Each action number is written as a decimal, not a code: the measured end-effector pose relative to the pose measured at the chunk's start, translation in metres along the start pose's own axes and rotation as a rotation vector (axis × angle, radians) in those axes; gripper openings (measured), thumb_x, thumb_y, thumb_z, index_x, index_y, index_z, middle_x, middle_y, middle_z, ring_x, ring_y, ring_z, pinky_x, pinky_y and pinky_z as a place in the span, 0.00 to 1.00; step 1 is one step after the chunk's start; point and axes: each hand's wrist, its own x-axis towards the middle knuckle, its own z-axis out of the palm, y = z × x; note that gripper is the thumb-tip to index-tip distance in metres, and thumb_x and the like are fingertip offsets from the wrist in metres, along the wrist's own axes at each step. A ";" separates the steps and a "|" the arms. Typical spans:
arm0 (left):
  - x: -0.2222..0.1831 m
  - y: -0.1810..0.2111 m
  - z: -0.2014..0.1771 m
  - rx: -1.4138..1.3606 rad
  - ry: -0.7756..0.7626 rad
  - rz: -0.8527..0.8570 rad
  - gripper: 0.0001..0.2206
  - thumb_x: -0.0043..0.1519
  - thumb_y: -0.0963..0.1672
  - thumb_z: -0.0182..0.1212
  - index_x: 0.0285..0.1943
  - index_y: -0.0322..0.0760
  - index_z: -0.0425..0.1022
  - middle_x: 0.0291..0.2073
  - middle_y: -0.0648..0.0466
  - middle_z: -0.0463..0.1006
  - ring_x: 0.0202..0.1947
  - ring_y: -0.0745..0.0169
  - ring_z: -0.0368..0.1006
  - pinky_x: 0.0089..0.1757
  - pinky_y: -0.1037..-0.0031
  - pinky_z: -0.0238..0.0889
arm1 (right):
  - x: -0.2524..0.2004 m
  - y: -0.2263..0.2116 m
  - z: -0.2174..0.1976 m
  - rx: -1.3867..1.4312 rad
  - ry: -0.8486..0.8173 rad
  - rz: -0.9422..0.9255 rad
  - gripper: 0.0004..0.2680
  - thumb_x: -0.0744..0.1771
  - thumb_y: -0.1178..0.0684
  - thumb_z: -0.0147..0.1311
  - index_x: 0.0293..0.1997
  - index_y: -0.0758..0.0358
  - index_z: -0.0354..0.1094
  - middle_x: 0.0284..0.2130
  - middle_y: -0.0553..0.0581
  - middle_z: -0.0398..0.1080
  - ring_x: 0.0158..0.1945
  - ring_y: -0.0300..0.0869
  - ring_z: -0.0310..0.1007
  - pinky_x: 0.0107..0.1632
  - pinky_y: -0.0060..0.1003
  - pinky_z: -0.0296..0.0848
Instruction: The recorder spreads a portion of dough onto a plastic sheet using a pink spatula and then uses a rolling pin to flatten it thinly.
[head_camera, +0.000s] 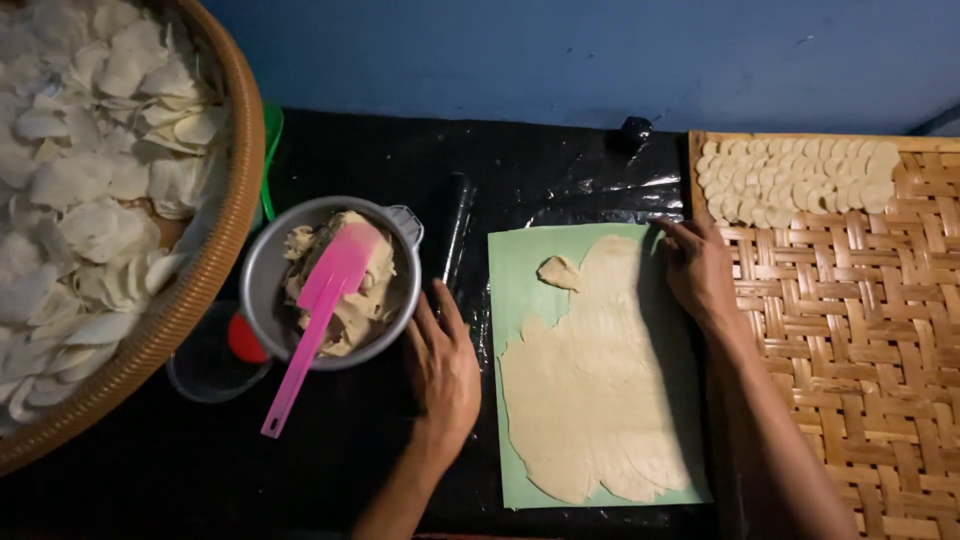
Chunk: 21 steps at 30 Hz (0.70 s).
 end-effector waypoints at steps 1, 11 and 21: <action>0.004 -0.003 0.007 0.001 -0.003 0.004 0.30 0.61 0.39 0.56 0.72 0.16 0.54 0.67 0.22 0.58 0.67 0.24 0.57 0.62 0.51 0.56 | -0.001 -0.003 -0.003 0.001 0.001 0.005 0.12 0.67 0.60 0.57 0.57 0.57 0.76 0.45 0.65 0.73 0.50 0.60 0.72 0.51 0.49 0.72; 0.023 0.026 0.000 -0.275 -0.002 0.092 0.30 0.59 0.36 0.56 0.73 0.23 0.55 0.59 0.30 0.65 0.58 0.30 0.65 0.55 0.53 0.63 | -0.008 -0.040 -0.029 0.063 0.153 0.040 0.16 0.68 0.63 0.54 0.65 0.66 0.68 0.51 0.68 0.69 0.52 0.58 0.70 0.54 0.47 0.71; 0.086 0.042 0.015 -0.267 -0.107 0.680 0.23 0.56 0.33 0.53 0.63 0.26 0.69 0.54 0.43 0.73 0.55 0.45 0.70 0.57 0.60 0.64 | 0.018 -0.101 -0.046 -0.063 -0.012 -0.088 0.14 0.70 0.51 0.54 0.61 0.65 0.68 0.58 0.70 0.67 0.60 0.62 0.66 0.62 0.51 0.65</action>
